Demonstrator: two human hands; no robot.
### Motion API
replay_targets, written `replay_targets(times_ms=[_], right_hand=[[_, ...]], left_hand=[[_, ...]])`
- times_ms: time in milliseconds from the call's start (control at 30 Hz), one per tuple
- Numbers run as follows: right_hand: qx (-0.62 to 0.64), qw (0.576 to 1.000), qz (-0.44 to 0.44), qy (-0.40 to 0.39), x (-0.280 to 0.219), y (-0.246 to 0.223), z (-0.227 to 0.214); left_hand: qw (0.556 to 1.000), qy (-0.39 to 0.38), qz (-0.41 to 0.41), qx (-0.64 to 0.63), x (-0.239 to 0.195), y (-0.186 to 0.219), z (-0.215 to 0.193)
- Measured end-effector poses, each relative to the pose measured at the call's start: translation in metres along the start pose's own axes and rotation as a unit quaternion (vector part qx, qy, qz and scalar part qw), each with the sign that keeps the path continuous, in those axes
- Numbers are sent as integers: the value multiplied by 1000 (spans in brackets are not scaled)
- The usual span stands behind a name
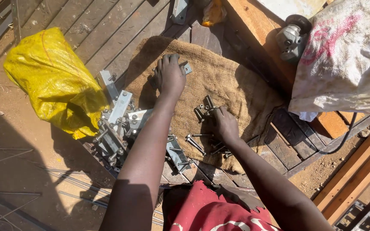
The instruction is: Assembling metal brackets by manually inserting bolts into pre-drilled holes on a wooden workbench.
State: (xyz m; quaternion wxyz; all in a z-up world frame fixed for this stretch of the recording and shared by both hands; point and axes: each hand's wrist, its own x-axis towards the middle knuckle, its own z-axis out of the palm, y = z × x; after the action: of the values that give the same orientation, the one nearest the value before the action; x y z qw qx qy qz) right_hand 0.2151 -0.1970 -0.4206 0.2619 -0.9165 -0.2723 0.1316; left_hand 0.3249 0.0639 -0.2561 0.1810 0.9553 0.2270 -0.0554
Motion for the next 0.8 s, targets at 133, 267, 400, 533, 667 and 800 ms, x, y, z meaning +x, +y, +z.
replay_targets(times_ms=[133, 267, 400, 533, 667, 800], right_hand=[[-7, 1000, 14, 17, 2, -18, -18], [-11, 1000, 11, 15, 6, -19, -21], [1, 1000, 4, 13, 6, -27, -36], [10, 1000, 11, 0, 5, -21, -32], [34, 998, 26, -42, 5, -25, -50], [132, 983, 73, -107, 15, -42, -96]], left_hand=[[984, -89, -40, 147, 23, -47, 53], [991, 1, -87, 99, -3, -27, 11], [992, -19, -120, 39, -3, -79, 40], [989, -99, -107, 39, -5, -78, 26], [981, -172, -56, 71, -22, -60, 20], [981, -184, -49, -47, -48, -18, -6]])
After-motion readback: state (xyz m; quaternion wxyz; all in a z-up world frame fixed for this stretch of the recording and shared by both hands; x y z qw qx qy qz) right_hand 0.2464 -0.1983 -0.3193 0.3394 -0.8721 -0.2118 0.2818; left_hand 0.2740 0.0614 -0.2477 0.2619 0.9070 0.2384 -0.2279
